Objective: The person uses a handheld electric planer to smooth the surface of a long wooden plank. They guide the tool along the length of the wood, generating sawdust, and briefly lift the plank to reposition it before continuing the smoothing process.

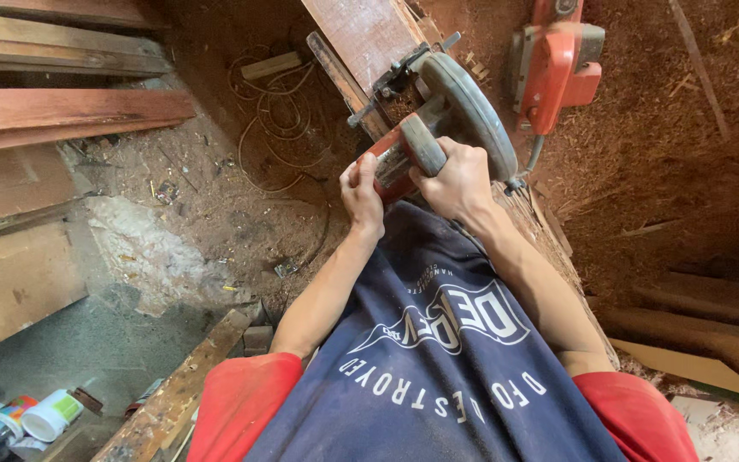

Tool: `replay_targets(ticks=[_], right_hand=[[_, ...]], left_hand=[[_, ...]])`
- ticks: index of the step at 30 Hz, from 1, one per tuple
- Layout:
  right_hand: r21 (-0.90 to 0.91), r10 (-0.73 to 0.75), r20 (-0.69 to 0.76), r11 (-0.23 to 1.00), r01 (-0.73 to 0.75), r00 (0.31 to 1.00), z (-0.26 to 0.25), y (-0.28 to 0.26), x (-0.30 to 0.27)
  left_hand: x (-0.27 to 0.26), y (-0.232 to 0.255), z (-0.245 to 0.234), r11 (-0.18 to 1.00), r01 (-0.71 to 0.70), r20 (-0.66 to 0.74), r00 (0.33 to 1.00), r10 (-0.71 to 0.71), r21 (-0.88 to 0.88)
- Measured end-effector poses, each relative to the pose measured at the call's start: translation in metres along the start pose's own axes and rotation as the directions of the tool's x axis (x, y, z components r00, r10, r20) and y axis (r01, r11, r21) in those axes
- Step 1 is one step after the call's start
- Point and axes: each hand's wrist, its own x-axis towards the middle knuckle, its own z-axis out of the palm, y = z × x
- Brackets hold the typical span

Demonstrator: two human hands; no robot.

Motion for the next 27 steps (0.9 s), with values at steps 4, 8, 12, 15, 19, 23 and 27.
replay_targets(ticks=[4,8,12,15,19,23,27], right_hand=[[0.003,-0.020,0.004,1.000,0.020,1.000,0.002,0.002,0.005],[0.014,-0.050,0.007,0.999,0.050,0.999,0.002,0.003,0.011],[0.028,-0.006,0.057,1.000,0.004,0.998,0.000,-0.003,0.018],[0.017,-0.060,0.024,0.998,0.060,0.998,0.000,-0.008,0.023],[0.041,-0.039,0.025,0.998,0.038,0.999,0.002,-0.011,0.032],[0.041,-0.006,0.053,0.999,0.003,0.999,0.005,-0.013,0.041],[0.010,-0.065,0.007,0.998,0.065,0.998,0.010,-0.013,0.050]], left_hand=[[0.006,0.001,0.002,1.000,0.003,-0.035,0.999,-0.002,0.004],[0.014,0.000,0.007,0.998,0.001,-0.059,0.998,-0.005,-0.069],[0.018,0.008,0.009,0.993,0.035,-0.059,0.997,-0.042,-0.115],[0.022,0.013,0.010,0.980,0.022,-0.021,0.999,-0.026,-0.196],[0.032,0.020,0.013,0.959,-0.011,0.042,0.999,0.024,-0.283],[0.036,0.031,0.015,0.964,0.056,-0.019,0.998,-0.063,-0.261],[0.044,0.035,0.018,0.970,0.059,-0.076,0.994,-0.079,-0.237]])
